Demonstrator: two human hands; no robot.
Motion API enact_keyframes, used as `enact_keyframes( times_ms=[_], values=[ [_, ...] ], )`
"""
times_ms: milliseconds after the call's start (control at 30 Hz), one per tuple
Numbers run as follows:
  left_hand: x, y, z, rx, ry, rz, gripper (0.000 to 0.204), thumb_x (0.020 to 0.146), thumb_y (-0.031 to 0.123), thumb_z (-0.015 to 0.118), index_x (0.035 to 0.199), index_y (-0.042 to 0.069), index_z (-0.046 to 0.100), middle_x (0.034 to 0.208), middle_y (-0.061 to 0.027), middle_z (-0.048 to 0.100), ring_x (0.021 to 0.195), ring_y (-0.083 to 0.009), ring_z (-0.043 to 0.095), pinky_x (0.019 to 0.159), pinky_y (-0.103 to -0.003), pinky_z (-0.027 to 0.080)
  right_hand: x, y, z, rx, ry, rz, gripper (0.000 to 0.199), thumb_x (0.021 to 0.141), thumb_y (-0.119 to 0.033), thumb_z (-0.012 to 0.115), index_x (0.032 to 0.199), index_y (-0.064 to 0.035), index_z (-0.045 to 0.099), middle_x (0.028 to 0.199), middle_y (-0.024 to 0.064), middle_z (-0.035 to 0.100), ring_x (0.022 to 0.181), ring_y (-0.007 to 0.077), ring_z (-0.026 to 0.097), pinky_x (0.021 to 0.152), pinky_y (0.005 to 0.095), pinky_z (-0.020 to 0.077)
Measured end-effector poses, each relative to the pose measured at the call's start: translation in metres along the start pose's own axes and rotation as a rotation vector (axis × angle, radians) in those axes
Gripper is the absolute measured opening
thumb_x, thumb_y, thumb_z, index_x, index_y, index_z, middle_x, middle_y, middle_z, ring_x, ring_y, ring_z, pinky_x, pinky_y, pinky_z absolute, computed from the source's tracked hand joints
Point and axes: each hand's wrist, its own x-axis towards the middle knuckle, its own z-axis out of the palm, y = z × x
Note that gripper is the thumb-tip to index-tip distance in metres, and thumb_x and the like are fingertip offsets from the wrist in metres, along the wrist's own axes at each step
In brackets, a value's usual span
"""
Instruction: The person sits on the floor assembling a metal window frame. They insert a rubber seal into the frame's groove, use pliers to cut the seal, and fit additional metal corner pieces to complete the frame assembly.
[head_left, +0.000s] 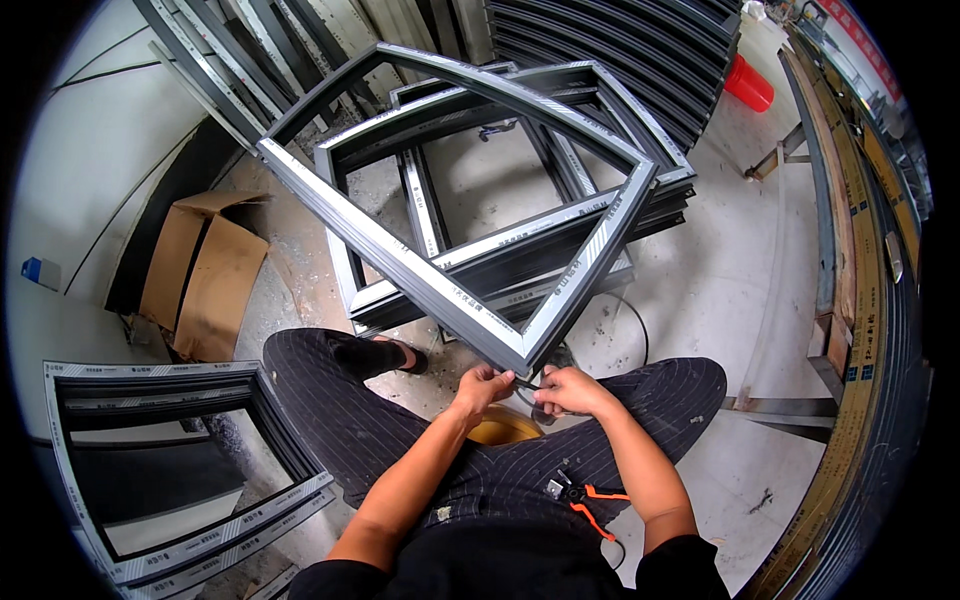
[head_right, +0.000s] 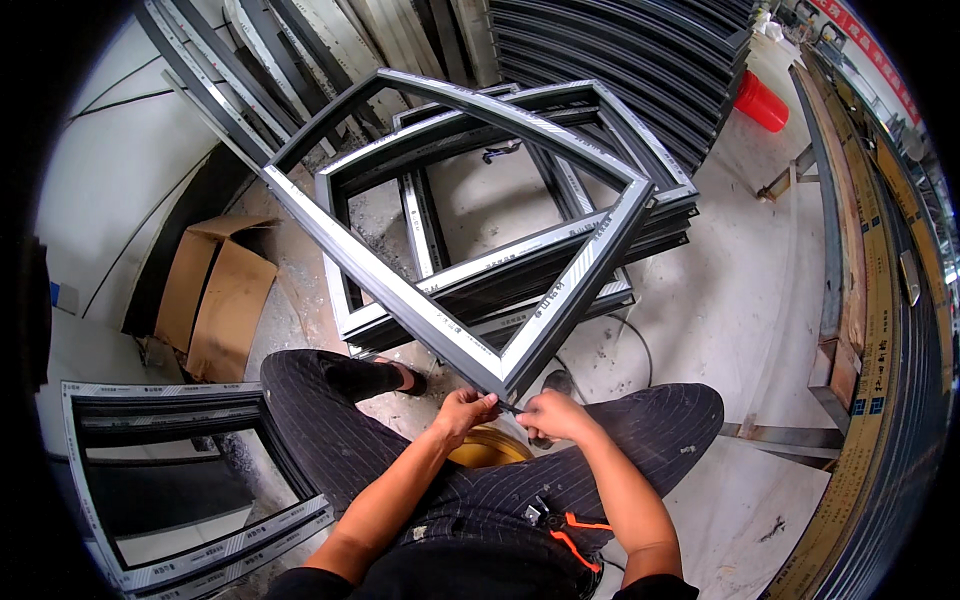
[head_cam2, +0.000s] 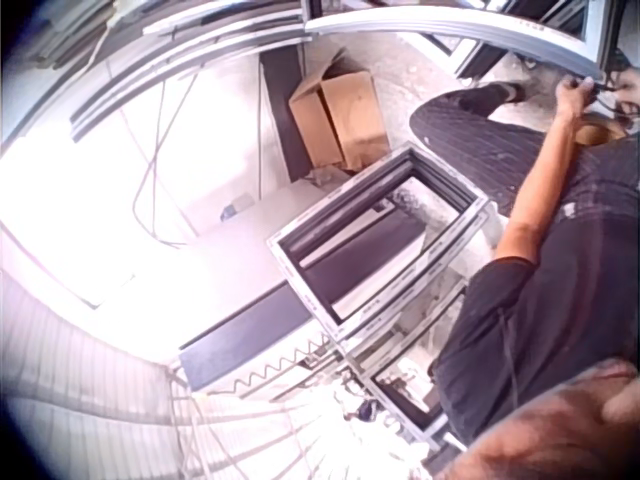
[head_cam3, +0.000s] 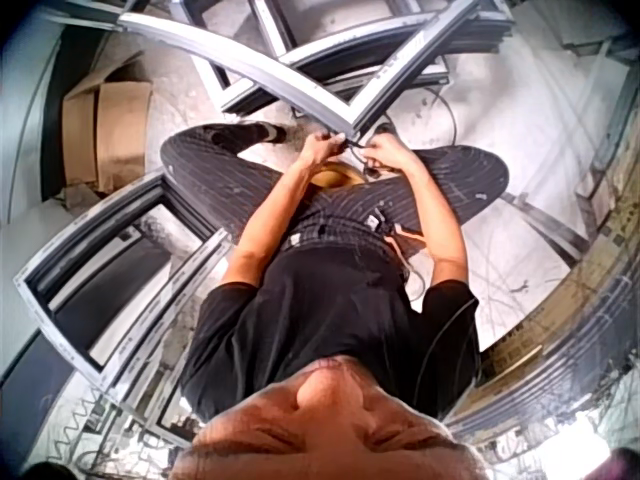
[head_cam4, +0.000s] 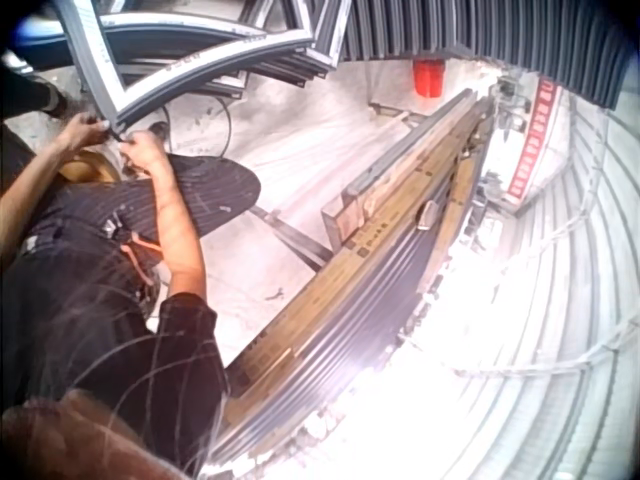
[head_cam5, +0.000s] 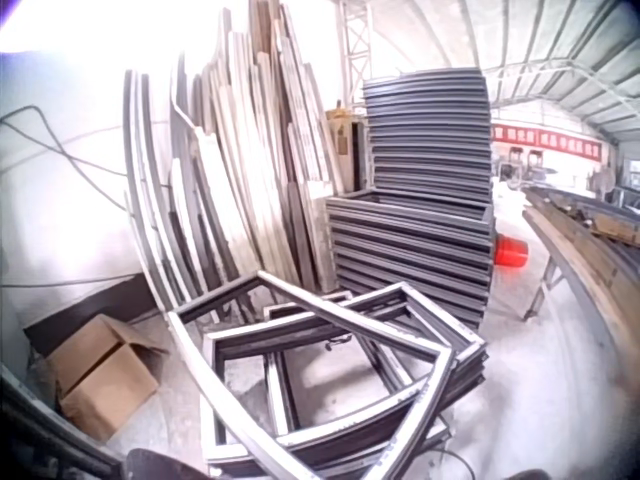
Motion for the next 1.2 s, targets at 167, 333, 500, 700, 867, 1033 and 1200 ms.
enact_keyframes(
  times_ms=[167,333,500,700,867,1033,1200],
  values=[
    [0.002,-0.004,0.0,0.019,-0.002,0.025,0.021,0.087,0.016,0.07,0.093,-0.002,0.062,0.085,-0.0066,0.064,0.079,-0.0176,0.065,0.073,-0.03,0.056,0.002,0.001,0.002,-0.008,0.015,0.0,0.025,0.089,-0.016,0.063,0.082,0.0082,0.064,0.07,0.0066,0.058,0.058,0.0128,0.061,0.053,0.0271,0.0483],
    [-0.007,-0.01,0.014,0.001,0.009,0.009,0.021,0.085,0.017,0.073,0.086,0.0,0.06,0.083,-0.0063,0.064,0.076,-0.0158,0.064,0.069,-0.029,0.055,-0.002,-0.004,0.003,-0.053,0.001,0.041,0.024,0.088,-0.016,0.064,0.081,0.0067,0.065,0.071,0.0067,0.06,0.059,0.013,0.062,0.054,0.027,0.0493],
    [0.002,0.005,-0.004,-0.061,0.104,0.007,0.021,0.085,0.018,0.073,0.079,0.004,0.059,0.072,-0.0032,0.06,0.064,-0.0156,0.06,0.062,-0.028,0.052,0.004,0.013,0.01,-0.042,0.079,-0.062,0.026,0.087,-0.02,0.065,0.082,0.0052,0.066,0.081,0.0099,0.055,0.058,0.0145,0.062,0.055,0.0287,0.0501],
    [0.04,0.06,-0.063,-0.32,0.226,0.099,0.02,0.09,0.024,0.066,0.084,0.007,0.059,0.06,0.0032,0.048,0.056,-0.0125,0.05,0.07,-0.031,0.054,0.004,0.015,0.01,-0.208,0.117,-0.09,0.026,0.087,-0.025,0.065,0.089,0.0008,0.067,0.088,0.014,0.056,0.068,0.0235,0.064,0.064,0.0346,0.0511],
    [0.042,0.064,-0.072,-0.364,0.243,0.141,0.031,0.096,0.037,0.055,0.082,0.009,0.053,0.059,0.005,0.042,0.052,-0.011,0.046,0.07,-0.034,0.054,-0.022,-0.048,-0.018,-0.66,0.463,-0.294,0.023,0.084,-0.026,0.064,0.09,-0.0041,0.065,0.086,0.0161,0.062,0.085,0.0349,0.06,0.076,0.0427,0.048],
    [0.021,0.033,-0.022,-0.515,0.243,0.186,0.045,0.098,0.052,0.038,0.108,0.011,0.055,0.095,-0.0027,0.062,0.081,-0.0194,0.059,0.07,-0.036,0.049,0.014,-0.132,-0.101,-0.875,0.894,-0.632,0.018,0.083,-0.022,0.066,0.085,-0.0047,0.064,0.087,0.0104,0.059,0.087,0.03,0.056,0.079,0.0417,0.0456],
    [0.032,0.035,0.025,-0.618,0.385,0.141,0.048,0.099,0.049,0.039,0.12,0.008,0.052,0.109,-0.007,0.06,0.096,-0.0235,0.059,0.081,-0.042,0.05,0.074,-0.099,-0.177,-1.16,0.565,-0.417,0.043,0.086,-0.041,0.057,0.062,-0.0069,0.068,0.066,0.0134,0.064,0.071,0.032,0.061,0.078,0.041,0.0447]
  ],
)
